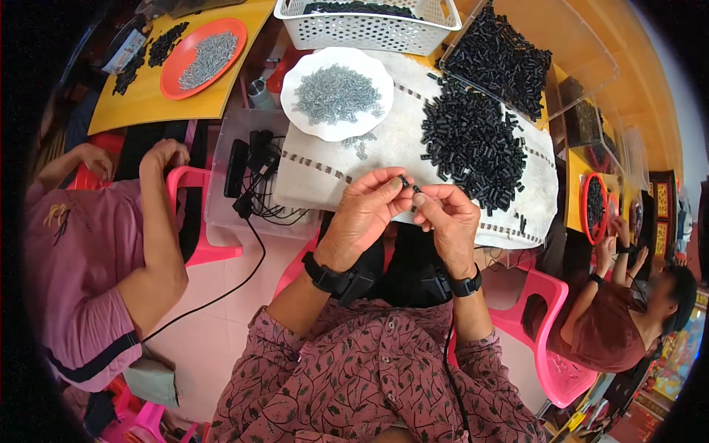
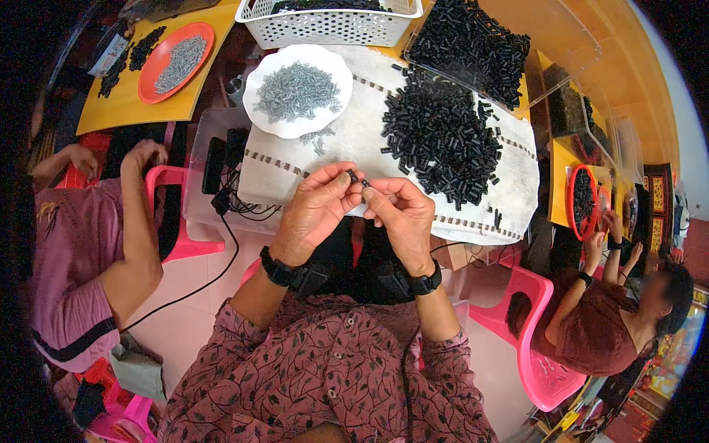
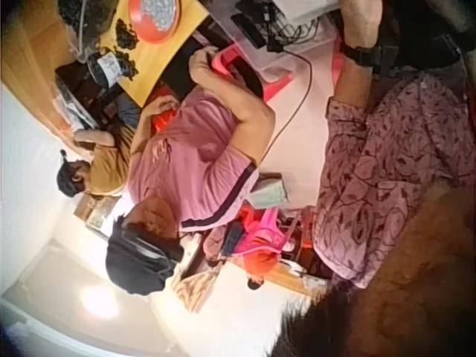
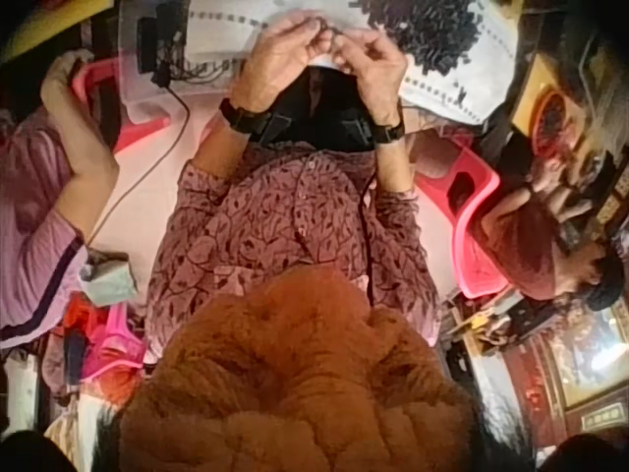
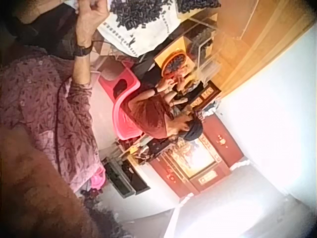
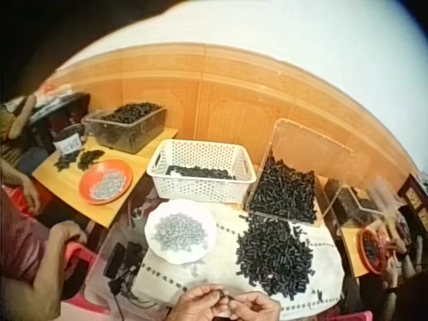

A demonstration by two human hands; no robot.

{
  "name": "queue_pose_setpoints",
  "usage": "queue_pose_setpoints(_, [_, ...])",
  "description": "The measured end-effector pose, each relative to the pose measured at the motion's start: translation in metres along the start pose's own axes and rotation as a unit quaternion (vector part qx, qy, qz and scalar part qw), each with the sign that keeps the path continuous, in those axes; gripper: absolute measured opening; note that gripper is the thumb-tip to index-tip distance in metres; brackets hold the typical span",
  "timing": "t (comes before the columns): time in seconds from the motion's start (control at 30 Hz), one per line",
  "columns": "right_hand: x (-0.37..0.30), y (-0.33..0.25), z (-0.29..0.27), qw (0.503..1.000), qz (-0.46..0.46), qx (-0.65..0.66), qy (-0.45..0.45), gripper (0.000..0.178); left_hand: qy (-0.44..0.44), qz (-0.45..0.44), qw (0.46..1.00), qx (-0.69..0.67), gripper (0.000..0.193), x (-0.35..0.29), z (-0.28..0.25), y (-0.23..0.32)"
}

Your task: Assembling small black plastic components by hand-inserting metal pins.

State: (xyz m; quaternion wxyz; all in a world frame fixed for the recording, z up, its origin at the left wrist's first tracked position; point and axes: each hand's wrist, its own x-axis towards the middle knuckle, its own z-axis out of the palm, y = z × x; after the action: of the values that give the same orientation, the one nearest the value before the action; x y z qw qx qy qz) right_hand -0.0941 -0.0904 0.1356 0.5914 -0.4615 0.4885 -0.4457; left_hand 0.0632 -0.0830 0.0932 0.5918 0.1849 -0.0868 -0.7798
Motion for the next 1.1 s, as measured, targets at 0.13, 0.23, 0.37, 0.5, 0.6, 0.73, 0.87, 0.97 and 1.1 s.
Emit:
queue_pose_setpoints(0.13, [0.000, 0.001, 0.003, 1.000, -0.004, 0.004, -0.007, 0.010, -0.010, 0.004, 1.000, -0.004, 0.020, 0.000, -0.002, 0.000])
queue_pose_setpoints(0.23, [0.000, 0.003, 0.006, 1.000, -0.008, 0.010, -0.007, 0.008, -0.007, 0.007, 1.000, -0.001, 0.020, -0.001, -0.001, 0.001])
queue_pose_setpoints(0.37, [-0.001, 0.002, 0.010, 1.000, -0.013, 0.008, 0.004, 0.007, 0.005, 0.012, 1.000, -0.003, 0.020, -0.001, 0.000, 0.000])
queue_pose_setpoints(0.5, [-0.001, 0.001, 0.014, 1.000, -0.018, -0.004, 0.010, 0.007, 0.010, 0.027, 0.999, 0.019, 0.020, -0.001, -0.001, -0.001])
queue_pose_setpoints(0.6, [-0.001, 0.001, 0.016, 1.000, -0.019, -0.007, 0.020, 0.007, 0.017, 0.043, 0.998, 0.043, 0.020, -0.001, 0.002, -0.001])
queue_pose_setpoints(0.73, [-0.002, 0.002, 0.020, 0.999, -0.034, -0.013, 0.030, 0.006, 0.011, 0.068, 0.994, 0.081, 0.019, -0.001, 0.001, -0.002])
queue_pose_setpoints(0.87, [-0.004, 0.000, 0.024, 0.998, -0.043, -0.008, 0.048, 0.006, 0.012, 0.078, 0.991, 0.104, 0.019, -0.001, 0.004, -0.002])
queue_pose_setpoints(0.97, [-0.005, 0.003, 0.026, 0.996, -0.063, -0.019, 0.057, 0.006, 0.013, 0.090, 0.989, 0.117, 0.018, -0.001, 0.005, -0.003])
queue_pose_setpoints(1.1, [-0.006, 0.003, 0.029, 0.996, -0.066, -0.015, 0.062, 0.005, 0.018, 0.113, 0.981, 0.154, 0.016, -0.001, 0.007, -0.002])
